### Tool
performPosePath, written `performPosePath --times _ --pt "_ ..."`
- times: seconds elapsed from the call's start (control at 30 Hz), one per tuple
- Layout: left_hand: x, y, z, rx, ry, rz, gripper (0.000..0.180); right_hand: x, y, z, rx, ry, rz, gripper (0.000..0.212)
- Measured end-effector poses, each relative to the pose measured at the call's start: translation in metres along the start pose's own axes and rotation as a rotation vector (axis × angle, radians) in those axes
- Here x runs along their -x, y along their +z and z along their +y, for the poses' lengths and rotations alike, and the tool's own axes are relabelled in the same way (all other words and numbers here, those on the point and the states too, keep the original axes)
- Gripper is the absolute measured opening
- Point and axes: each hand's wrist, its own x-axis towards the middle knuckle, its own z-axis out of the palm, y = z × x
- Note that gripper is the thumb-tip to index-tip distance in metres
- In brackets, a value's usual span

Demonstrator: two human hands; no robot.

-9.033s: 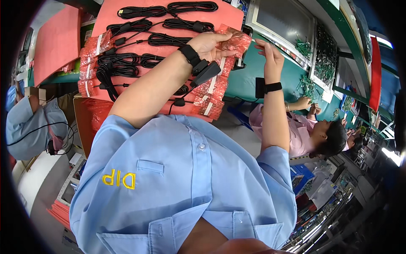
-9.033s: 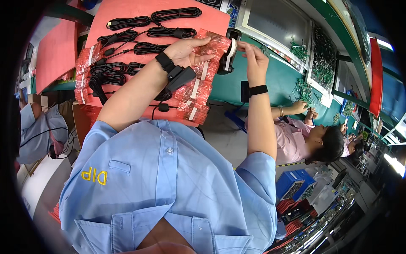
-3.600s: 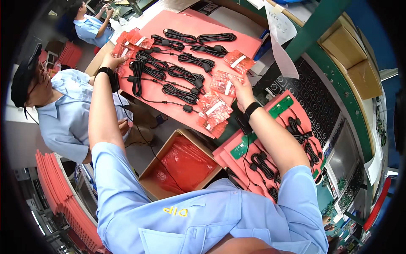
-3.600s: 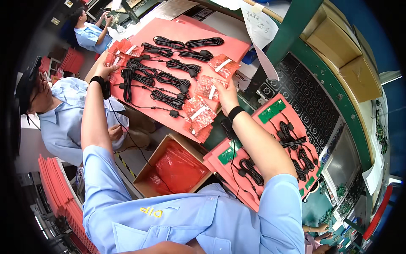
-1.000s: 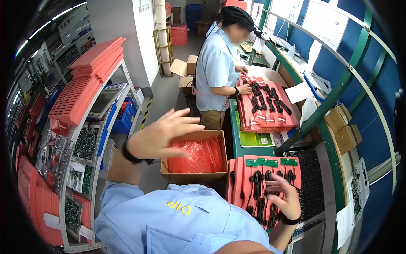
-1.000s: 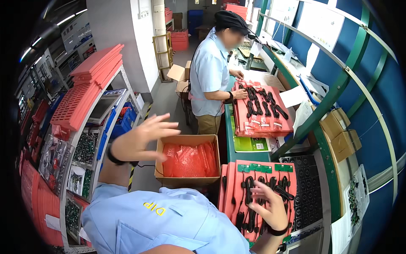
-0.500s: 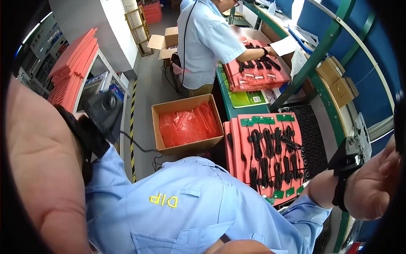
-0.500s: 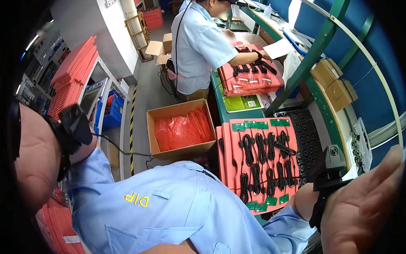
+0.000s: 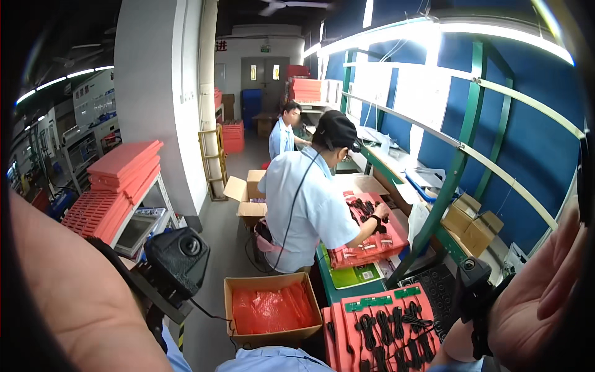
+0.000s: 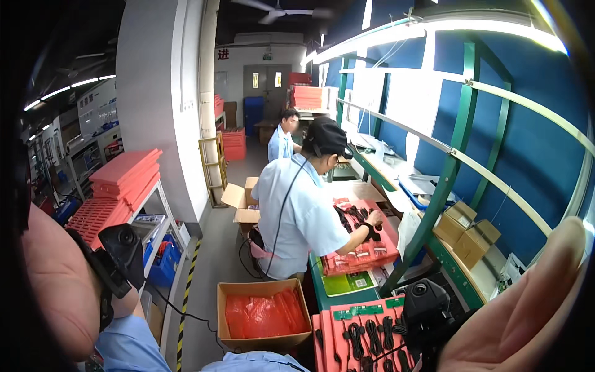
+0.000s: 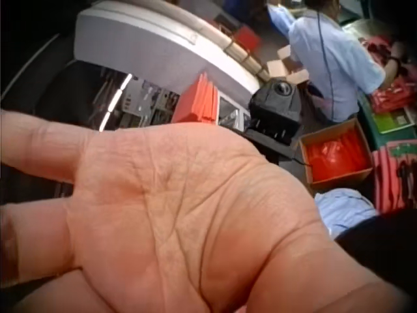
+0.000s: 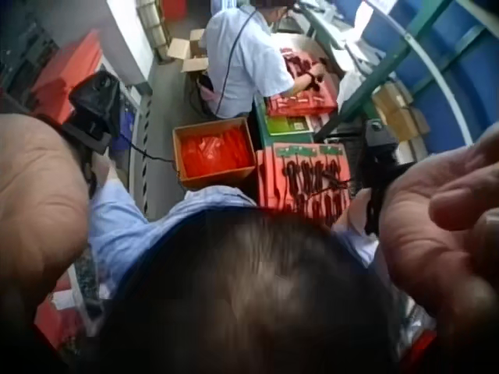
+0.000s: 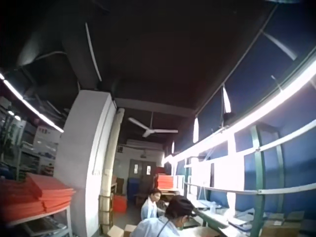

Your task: Remove electronic components from bubble wrap bags and organize them onto a red tray on an assembly line.

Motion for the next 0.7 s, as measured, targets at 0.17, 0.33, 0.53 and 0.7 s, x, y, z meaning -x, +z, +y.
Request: performPosePath --times 0.17,0.33,0.53,0.7 --pt "0.034 -0.001 0.033 -0.215 -0.026 0.094 0.033 -0.109 0.091 0.092 -0.121 0.073 -0.034 0.057" --pt "0.056 0.039 0.043 -0.355 -0.268 0.350 0.033 -0.213 0.280 0.160 -0.365 0.392 -0.074 0.057" --pt "0.035 0.090 0.104 -0.657 -0.463 0.518 0.032 -0.263 0.385 0.170 -0.631 0.571 -0.148 0.057" --pt "0.023 0.114 0.124 -0.968 -0.481 0.514 0.032 -0.276 0.419 0.164 -0.773 0.537 -0.182 0.057"
